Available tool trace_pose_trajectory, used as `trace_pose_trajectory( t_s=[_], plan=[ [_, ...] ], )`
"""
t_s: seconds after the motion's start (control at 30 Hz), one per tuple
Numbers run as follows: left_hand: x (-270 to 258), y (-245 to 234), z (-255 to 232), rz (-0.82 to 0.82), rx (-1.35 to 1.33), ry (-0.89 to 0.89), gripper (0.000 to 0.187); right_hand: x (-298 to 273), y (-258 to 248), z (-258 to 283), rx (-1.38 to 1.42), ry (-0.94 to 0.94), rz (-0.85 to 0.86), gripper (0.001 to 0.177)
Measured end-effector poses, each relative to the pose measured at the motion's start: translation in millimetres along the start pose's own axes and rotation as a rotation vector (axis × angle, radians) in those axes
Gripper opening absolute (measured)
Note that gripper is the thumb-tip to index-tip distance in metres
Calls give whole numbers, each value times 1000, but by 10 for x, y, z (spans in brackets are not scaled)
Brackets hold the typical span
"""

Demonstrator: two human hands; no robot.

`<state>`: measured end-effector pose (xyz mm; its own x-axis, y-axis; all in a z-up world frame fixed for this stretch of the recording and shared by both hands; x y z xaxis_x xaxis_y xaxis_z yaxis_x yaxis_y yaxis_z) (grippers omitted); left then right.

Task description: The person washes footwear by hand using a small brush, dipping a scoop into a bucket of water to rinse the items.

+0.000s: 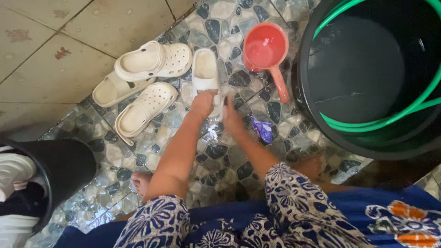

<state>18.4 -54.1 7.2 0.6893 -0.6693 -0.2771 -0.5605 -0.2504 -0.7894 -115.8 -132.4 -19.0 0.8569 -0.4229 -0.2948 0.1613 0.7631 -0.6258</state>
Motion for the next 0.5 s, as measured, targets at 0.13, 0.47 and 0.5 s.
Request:
trace_pose_trajectory(
  t_s=[0.13, 0.47, 0.5],
  plan=[
    [57, 76, 198, 32, -86, -62, 54, 150, 254, 11, 20, 52, -54, 67],
    [56, 188, 311, -119, -168, -17, 41, -24, 240, -135, -131, 74, 241, 73],
    [77, 172, 286, -158, -175, -5, 39, 53, 280, -175, -137, 66, 239, 73]
  ],
)
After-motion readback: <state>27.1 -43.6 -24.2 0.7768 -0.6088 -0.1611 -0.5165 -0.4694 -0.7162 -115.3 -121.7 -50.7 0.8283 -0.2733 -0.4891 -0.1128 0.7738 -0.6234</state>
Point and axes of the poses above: each hand's wrist, its own x-axis towards the middle knuckle, its own y-axis out of the palm, z = x × y, the point moved 10 cm from there along x, towards the middle knuckle, and after that the axes turned 5 degrees about -y, right-handed, at the moved point
